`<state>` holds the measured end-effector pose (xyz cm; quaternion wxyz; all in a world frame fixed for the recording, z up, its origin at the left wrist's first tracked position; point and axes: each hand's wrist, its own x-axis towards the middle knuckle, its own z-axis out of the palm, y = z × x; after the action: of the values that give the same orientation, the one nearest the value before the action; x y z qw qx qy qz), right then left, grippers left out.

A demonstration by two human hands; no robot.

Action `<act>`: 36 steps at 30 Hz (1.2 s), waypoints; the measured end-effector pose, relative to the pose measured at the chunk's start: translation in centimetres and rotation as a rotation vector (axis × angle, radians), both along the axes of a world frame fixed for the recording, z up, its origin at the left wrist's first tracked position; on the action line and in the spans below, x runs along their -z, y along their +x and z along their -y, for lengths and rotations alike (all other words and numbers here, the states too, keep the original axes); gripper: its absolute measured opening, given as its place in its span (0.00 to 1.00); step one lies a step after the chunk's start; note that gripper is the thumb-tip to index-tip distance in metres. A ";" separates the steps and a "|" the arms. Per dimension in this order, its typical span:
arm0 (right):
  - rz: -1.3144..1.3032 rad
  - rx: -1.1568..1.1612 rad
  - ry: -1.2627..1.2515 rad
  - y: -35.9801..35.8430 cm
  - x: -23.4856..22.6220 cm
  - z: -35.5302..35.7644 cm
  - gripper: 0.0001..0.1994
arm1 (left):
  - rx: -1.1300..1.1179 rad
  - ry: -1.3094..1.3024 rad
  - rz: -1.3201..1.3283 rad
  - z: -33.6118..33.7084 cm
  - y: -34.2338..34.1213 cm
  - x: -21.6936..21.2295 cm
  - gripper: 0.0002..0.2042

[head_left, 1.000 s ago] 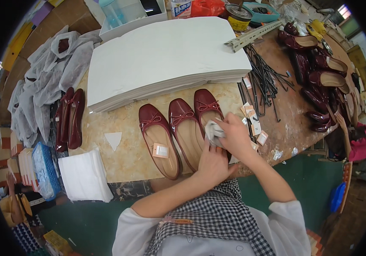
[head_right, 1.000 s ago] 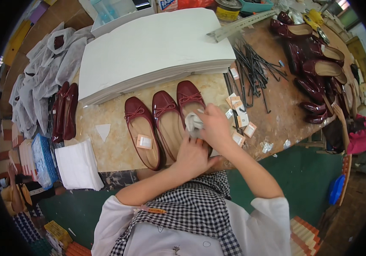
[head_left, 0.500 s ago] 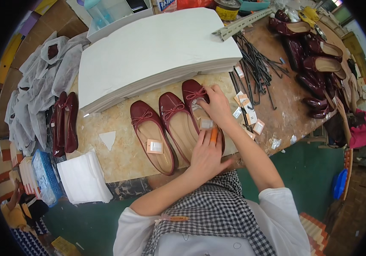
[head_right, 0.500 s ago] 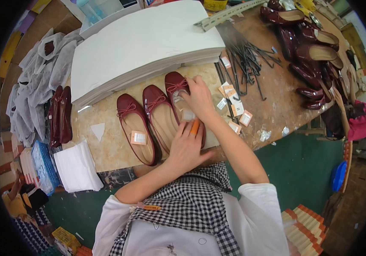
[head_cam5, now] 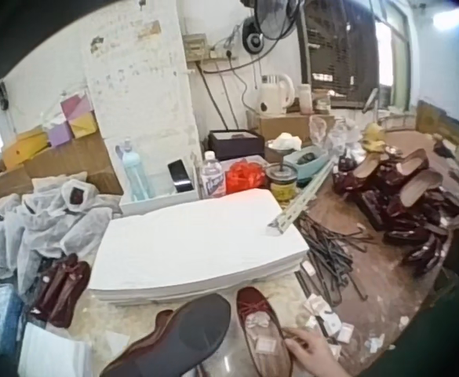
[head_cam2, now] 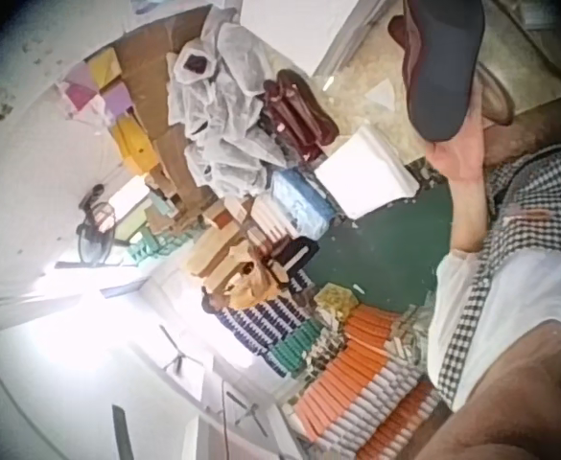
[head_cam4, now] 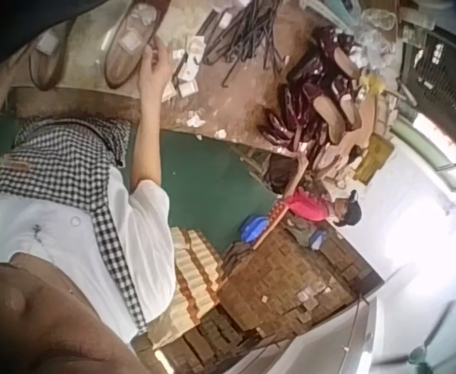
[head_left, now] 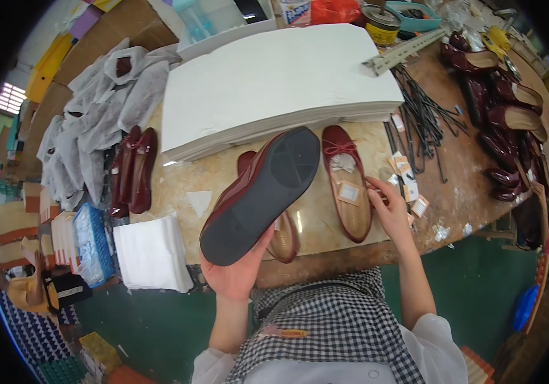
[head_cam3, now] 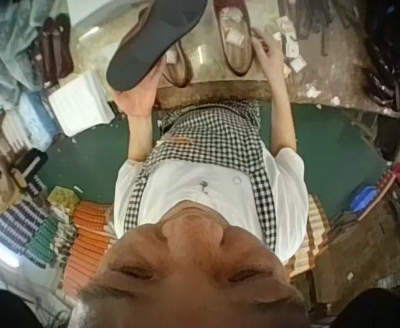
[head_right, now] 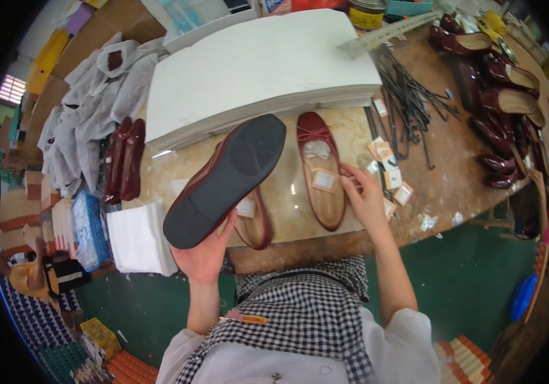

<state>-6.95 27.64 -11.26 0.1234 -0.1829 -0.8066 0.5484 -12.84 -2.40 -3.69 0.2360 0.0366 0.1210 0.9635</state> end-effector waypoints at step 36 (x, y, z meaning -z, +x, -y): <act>0.192 0.023 0.164 3.2 -2.9 -1.1 0.23 | -0.520 -2.197 -1.302 -11.6 -26.2 2.0 0.20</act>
<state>-3.75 28.78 -8.36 0.0667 -0.2331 -0.8547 0.4590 -38.99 9.19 -5.65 -0.1514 0.2588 0.9360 0.1842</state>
